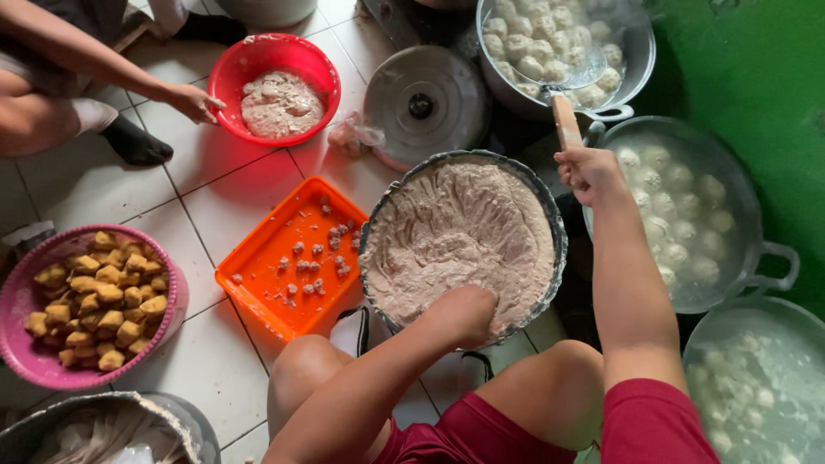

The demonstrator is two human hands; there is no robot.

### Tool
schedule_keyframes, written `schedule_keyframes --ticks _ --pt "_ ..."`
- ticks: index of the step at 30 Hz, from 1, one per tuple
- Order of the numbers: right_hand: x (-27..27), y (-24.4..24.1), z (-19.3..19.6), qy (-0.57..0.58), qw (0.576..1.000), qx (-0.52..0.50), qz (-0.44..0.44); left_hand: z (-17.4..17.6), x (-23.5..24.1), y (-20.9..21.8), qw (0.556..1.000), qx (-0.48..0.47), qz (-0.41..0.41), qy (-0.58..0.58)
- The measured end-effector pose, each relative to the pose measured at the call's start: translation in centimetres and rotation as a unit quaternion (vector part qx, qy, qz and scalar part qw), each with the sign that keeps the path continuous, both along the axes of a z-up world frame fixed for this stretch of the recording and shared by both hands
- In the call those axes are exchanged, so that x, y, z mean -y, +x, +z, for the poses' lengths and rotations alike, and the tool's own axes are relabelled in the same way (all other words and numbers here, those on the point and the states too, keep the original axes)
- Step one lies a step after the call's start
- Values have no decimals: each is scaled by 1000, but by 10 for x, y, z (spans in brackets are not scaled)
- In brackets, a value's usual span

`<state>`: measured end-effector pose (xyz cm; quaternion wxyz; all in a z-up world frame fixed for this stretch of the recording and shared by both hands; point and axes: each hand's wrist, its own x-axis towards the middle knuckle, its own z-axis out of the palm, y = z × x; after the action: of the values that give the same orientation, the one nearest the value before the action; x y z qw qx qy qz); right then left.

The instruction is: The person scoops a thick paste from a large bowl onto an orange tray, shapes it into small balls by hand, and places them into boiling water. A second person assists by handling fried items and stirring the pots.

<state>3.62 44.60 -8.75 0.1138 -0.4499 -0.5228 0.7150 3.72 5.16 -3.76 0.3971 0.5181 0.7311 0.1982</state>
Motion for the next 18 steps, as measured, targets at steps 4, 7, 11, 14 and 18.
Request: schedule_keyframes --ticks 4,7,11,14,18 --pt "22 10 0 5 999 -44 4 0 0 0 1000 -6 -6 28" --pt "33 14 -3 -5 997 -75 -6 -1 -3 0 1000 -1 -10 26" --pt "27 25 -21 -32 994 -102 4 -5 -11 2 995 17 11 102" --pt "8 21 -37 -33 995 -94 16 -5 -18 4 993 23 -29 111" --pt "-16 18 -29 -87 995 -36 35 -4 -16 11 991 80 -42 94"
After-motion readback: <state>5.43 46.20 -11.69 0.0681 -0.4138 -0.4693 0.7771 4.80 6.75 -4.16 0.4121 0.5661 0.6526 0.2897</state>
